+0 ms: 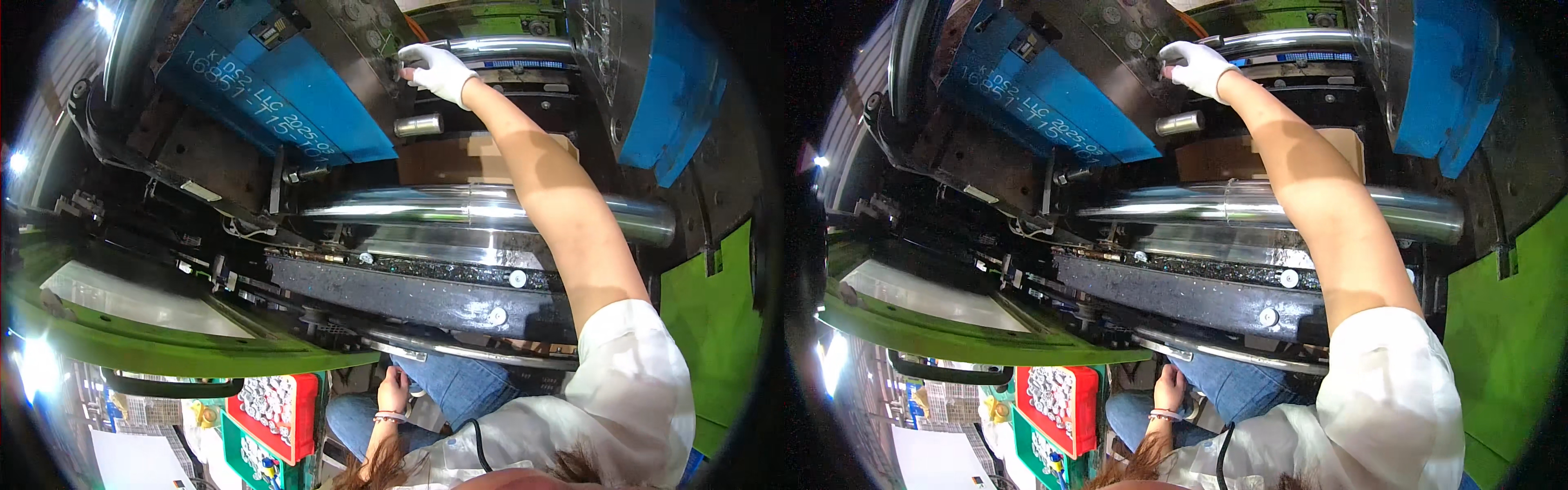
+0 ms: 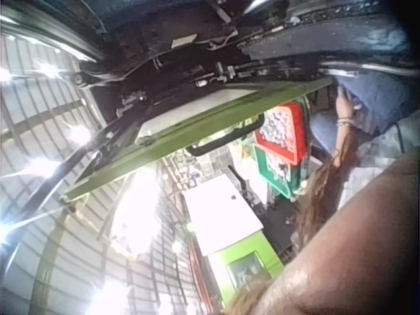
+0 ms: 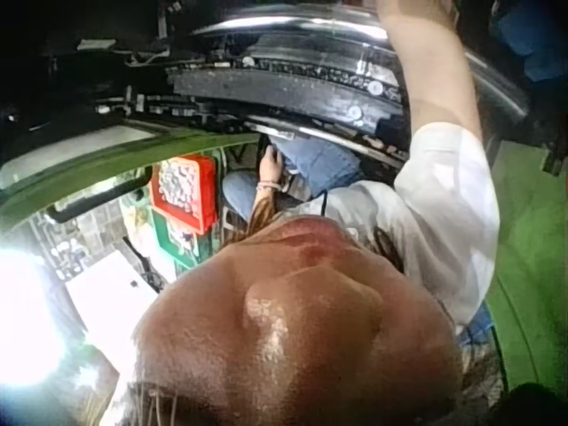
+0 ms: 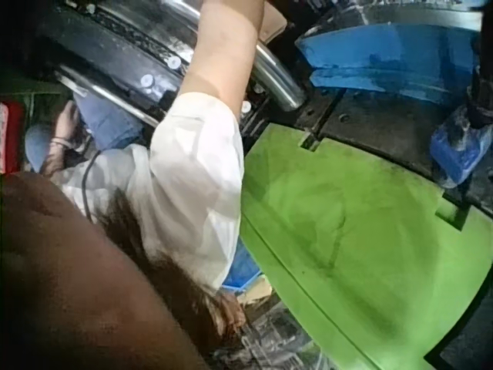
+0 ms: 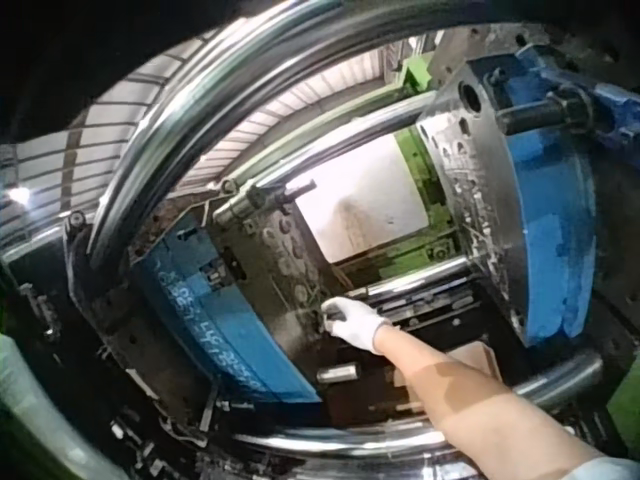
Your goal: The person operates a machine by pressing buttons on the panel, sliding the safety door, and assembling plastic components by hand.
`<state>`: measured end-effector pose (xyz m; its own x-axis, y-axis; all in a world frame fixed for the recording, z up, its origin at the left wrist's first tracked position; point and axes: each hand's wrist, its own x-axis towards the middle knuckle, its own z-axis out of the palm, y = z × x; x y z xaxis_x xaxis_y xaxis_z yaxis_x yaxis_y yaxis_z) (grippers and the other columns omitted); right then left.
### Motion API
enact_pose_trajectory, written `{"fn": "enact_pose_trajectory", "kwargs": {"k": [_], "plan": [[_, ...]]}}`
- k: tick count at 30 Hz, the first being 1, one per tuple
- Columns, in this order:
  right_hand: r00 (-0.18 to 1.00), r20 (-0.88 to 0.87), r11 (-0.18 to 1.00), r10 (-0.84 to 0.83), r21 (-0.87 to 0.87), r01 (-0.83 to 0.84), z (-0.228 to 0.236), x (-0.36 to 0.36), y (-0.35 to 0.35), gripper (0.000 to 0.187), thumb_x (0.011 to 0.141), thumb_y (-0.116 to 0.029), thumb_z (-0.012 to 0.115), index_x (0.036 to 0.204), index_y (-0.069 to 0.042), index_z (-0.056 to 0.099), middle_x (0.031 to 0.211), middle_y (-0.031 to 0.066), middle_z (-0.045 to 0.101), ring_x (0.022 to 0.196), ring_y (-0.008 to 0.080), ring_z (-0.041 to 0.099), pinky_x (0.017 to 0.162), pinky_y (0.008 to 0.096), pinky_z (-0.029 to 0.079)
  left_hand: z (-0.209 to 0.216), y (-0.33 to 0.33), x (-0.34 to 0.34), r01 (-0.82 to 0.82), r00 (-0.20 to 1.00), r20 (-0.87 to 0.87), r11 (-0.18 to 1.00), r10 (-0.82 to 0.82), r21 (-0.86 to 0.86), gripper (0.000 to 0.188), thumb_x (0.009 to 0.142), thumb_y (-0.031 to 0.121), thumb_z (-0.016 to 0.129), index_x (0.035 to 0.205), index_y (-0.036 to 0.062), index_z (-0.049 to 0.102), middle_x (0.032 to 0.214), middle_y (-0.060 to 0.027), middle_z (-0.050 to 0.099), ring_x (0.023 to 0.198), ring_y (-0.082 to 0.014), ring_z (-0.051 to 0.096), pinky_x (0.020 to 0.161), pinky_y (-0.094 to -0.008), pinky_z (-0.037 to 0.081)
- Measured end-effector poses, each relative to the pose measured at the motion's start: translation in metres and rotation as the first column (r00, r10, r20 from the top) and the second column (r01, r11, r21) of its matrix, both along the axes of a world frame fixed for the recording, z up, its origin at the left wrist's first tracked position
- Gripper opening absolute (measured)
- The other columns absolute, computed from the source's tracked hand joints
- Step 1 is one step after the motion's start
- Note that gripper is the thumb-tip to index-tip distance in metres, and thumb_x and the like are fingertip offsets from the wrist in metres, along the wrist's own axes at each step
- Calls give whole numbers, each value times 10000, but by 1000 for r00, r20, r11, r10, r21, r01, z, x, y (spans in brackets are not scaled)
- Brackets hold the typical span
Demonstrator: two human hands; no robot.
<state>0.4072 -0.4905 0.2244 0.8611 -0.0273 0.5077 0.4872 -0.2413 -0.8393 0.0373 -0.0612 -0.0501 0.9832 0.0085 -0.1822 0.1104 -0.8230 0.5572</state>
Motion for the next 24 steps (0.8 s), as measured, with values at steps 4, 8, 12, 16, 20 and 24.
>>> {"fn": "enact_pose_trajectory", "kwargs": {"k": [4, 8, 12, 16, 20, 24], "plan": [[1000, 19, 999, -3, -51, 4, 0, 4, -2, 430, 851, -176, 643, 1228, -26, 501, 1114, 126, 591, 941, 194, 611, 843, 308, 504, 4, -3, 1, -6, 1000, 4, 1000, 6, -26, 120, 870, 158, 562, 938, 62, 540, 735, -149, 650, 677, -319, 644, 608, -396, 498], [1000, 22, 1000, 18, 7, -19, 2, 4, 1, 403, 828, -163, 651, 1194, -34, 543, 1120, 127, 605, 982, 198, 594, 865, 306, 478, 10, -6, 3, 0, 1000, 16, 999, 0, -33, 104, 864, 146, 565, 919, 62, 536, 721, -151, 645, 668, -315, 644, 604, -389, 497], [1000, -1, 999, -28, 15, 28, 6, 2, 5, 396, 804, -157, 669, 1176, -63, 573, 1085, 119, 632, 969, 190, 593, 838, 303, 469, 8, -7, 6, 12, 1000, 9, 1000, -12, 8, 99, 852, 136, 570, 907, 63, 533, 736, -165, 645, 688, -338, 642, 611, -411, 496], [998, -38, 998, -47, -36, 45, 9, -4, 5, 393, 818, -194, 661, 1158, -24, 562, 1069, 98, 625, 972, 184, 605, 859, 302, 478, 1, -4, 10, 25, 1000, -5, 1000, -25, 11, 101, 844, 131, 570, 907, 62, 532, 746, -173, 644, 705, -356, 637, 618, -428, 496], [993, 1, 988, -114, -106, 114, 10, -8, 5, 382, 818, -199, 663, 1152, -37, 569, 1063, 94, 629, 962, 183, 606, 845, 302, 481, -2, -2, 11, 26, 1000, -8, 999, -25, 39, 113, 840, 129, 570, 923, 60, 537, 760, -178, 647, 714, -360, 637, 618, -431, 499], [990, 15, 985, -139, -100, 139, 8, -6, 5, 386, 809, -195, 680, 1147, -46, 572, 1042, 82, 632, 944, 169, 606, 818, 300, 487, -2, -2, 12, 24, 1000, 7, 1000, -24, 17, 126, 837, 132, 577, 926, 52, 537, 758, -176, 651, 707, -357, 641, 618, -430, 502]]}}
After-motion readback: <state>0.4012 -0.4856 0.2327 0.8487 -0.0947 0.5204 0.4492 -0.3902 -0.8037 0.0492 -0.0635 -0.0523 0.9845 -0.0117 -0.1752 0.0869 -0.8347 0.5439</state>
